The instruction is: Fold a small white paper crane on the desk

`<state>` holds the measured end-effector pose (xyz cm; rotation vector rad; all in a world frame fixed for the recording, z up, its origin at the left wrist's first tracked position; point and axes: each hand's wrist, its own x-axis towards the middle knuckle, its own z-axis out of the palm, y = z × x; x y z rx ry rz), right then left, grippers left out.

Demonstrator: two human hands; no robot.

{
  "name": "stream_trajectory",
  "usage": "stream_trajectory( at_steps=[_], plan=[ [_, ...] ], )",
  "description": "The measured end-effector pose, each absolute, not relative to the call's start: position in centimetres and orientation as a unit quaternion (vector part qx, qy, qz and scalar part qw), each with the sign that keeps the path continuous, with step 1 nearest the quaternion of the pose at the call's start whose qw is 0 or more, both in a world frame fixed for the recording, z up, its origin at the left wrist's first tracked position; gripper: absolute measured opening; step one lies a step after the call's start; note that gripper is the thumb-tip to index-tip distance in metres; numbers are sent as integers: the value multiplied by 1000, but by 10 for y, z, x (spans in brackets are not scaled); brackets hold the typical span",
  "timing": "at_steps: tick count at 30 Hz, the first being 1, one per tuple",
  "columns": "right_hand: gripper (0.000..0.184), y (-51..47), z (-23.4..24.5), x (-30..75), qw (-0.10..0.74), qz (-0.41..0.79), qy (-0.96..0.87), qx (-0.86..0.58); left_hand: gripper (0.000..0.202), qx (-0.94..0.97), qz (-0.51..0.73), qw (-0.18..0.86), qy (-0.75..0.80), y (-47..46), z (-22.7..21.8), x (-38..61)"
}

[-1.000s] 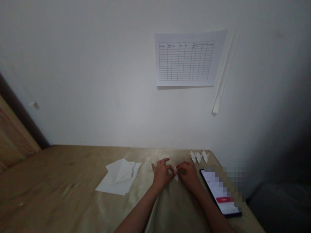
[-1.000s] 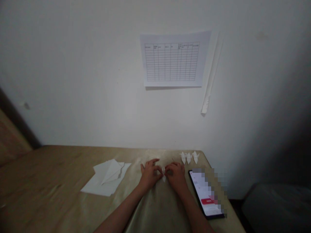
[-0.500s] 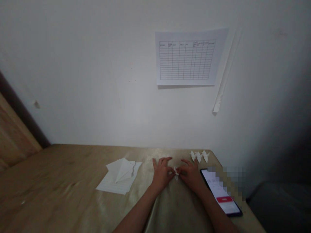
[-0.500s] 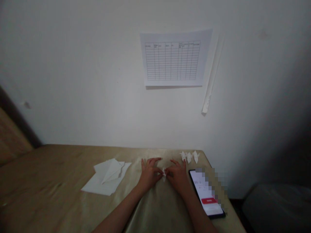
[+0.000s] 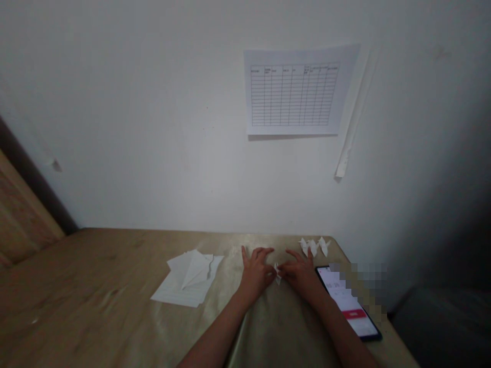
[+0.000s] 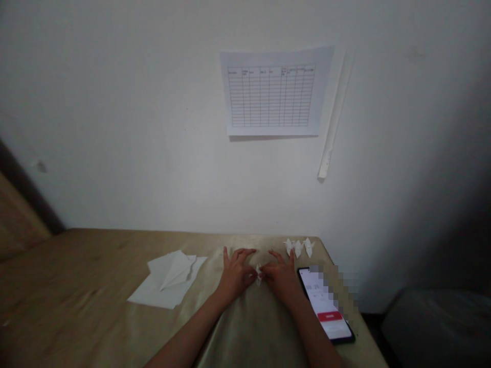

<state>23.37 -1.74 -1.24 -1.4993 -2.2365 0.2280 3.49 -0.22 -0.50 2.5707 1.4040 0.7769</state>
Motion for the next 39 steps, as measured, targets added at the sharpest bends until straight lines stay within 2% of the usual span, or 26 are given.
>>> stream_trajectory(
  at_steps=[11,16,29,39],
  plan=[
    [20,-19,-17,236,230,59,-816,-528,11,836,249,72,483,-2,-8,32],
    [25,-18,-17,236,240,71,-810,-530,10,838,244,70,483,-2,-5,31],
    [25,-21,-8,229,223,56,-808,-542,13,851,234,47,468,1,-2,28],
    [26,-23,-10,228,237,49,-797,-553,13,831,239,97,493,3,-6,26]
  ],
)
